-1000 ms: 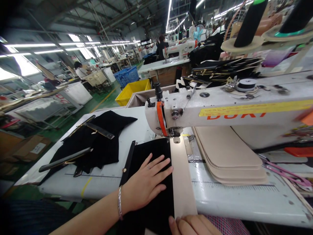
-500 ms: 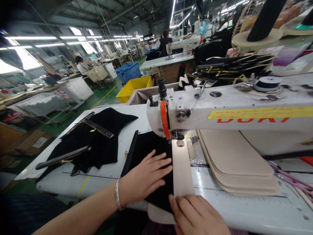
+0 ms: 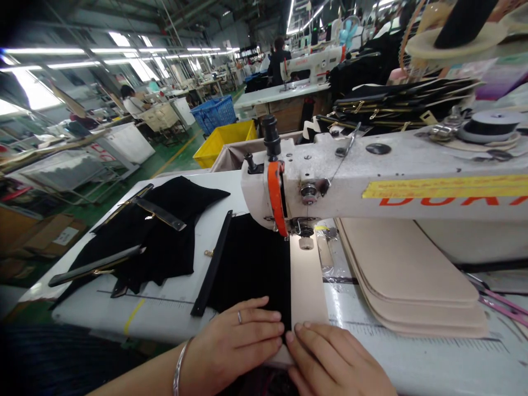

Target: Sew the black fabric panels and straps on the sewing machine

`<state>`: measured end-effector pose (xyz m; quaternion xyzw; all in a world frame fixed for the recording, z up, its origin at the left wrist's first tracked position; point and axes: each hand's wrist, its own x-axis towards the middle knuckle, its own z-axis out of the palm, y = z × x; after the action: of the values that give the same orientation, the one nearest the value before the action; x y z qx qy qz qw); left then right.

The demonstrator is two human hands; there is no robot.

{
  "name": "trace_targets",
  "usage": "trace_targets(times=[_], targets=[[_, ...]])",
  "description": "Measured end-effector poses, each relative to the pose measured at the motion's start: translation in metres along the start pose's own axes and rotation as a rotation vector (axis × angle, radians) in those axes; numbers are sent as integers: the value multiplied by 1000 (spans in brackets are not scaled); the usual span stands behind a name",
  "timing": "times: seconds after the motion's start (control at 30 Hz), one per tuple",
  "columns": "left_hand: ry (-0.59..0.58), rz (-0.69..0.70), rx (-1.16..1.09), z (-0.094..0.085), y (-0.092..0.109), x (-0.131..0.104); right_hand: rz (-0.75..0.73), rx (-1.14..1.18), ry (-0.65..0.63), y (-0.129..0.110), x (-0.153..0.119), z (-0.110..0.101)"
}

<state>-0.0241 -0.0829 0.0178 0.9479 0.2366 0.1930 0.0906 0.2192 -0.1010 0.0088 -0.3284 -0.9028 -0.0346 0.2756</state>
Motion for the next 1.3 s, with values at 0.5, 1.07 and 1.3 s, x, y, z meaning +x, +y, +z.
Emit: trace_targets(times=[0.5,1.07,1.3], targets=[[-57,-1,106,-3,-35,26,128,79,-104,18,13,13],[-93,-48,142,-2,-80,52,202,25,-171,52,50,22],[-56,-92,140,-1,-97,64,225,-17,-195,59,59,29]])
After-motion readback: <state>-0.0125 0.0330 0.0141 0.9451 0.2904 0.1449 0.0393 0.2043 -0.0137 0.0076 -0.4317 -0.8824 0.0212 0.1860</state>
